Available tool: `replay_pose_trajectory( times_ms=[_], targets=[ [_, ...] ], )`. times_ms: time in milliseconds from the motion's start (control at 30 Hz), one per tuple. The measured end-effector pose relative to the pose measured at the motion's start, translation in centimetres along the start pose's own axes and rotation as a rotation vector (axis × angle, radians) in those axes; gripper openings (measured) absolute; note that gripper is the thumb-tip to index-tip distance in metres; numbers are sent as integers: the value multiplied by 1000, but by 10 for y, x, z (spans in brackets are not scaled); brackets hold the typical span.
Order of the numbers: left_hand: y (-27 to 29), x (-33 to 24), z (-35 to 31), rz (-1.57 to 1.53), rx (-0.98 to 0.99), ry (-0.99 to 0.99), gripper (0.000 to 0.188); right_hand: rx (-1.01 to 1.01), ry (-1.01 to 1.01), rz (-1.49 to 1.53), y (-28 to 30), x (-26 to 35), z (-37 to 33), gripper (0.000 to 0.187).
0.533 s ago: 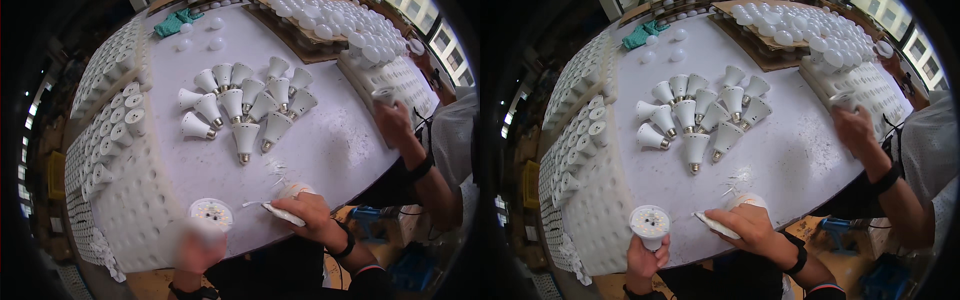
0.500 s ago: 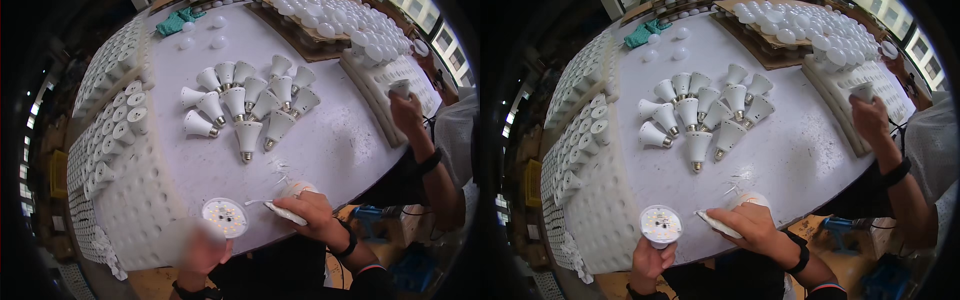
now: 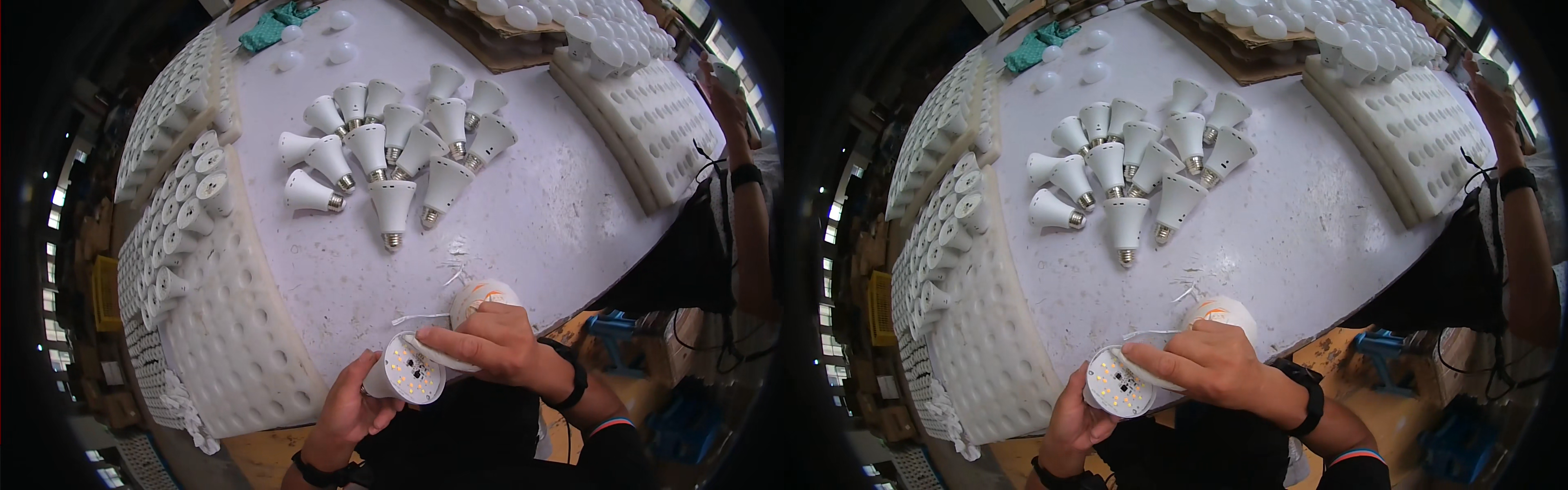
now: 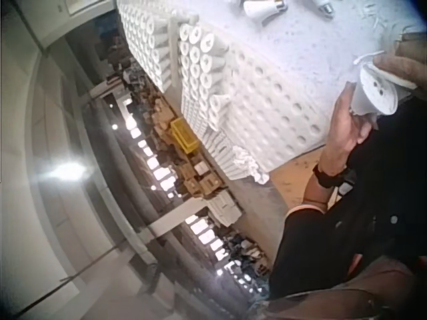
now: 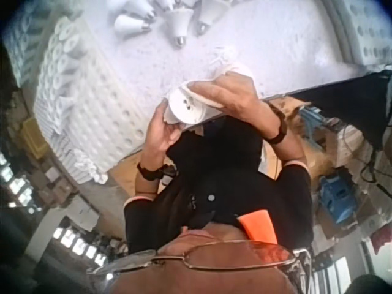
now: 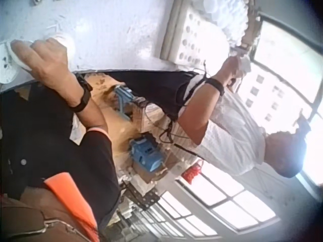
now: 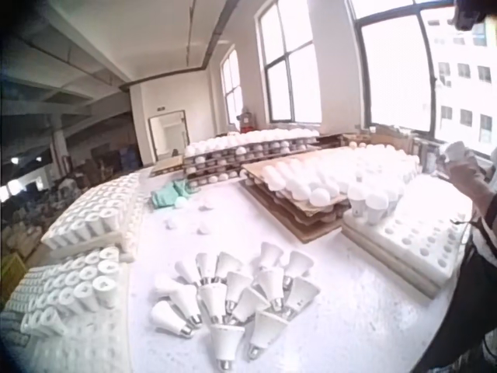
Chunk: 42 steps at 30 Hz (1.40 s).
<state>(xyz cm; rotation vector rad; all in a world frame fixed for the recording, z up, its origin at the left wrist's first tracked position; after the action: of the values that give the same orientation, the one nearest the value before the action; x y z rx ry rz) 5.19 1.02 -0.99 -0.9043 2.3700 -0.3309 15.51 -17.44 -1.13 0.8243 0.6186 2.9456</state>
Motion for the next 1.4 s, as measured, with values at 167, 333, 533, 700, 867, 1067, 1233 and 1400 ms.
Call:
replay_pose_trajectory(
  times_ms=[167,333,533,700,867,1067,1233,1400],
  targets=[
    [0,-1,2,-27,17,-6,42,-11,-3,-5,0,0,0,49],
    [3,0,5,14,76,-32,42,-17,-12,-9,2,0,0,47],
    [8,-2,4,5,109,-195,40,-24,-22,6,2,-1,-1,42],
    [9,-5,-1,-62,82,-340,36,-13,-29,-8,1,-2,-3,37],
    [10,-10,-4,-71,31,-426,29,16,-48,-24,-1,-1,-4,35],
    [9,-14,-7,-36,56,-529,22,93,-84,-26,0,1,-2,31],
    [12,-13,-2,49,48,-641,20,119,-149,11,2,5,1,28],
    [14,-14,2,114,64,-790,21,111,-247,150,1,5,3,19]
  ],
)
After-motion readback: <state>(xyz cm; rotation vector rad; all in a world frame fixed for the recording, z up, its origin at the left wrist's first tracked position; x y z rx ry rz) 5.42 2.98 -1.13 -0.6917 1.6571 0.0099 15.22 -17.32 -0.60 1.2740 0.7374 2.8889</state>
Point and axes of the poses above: each hand's wrist, its own z-axis towards the middle knuckle, its own y-axis out of the back of the hand, x = y × z, the point moved 1 cm from there along z, towards the middle knuckle, and after that the axes turned 15 degrees about -x, right-handed, at the moved point
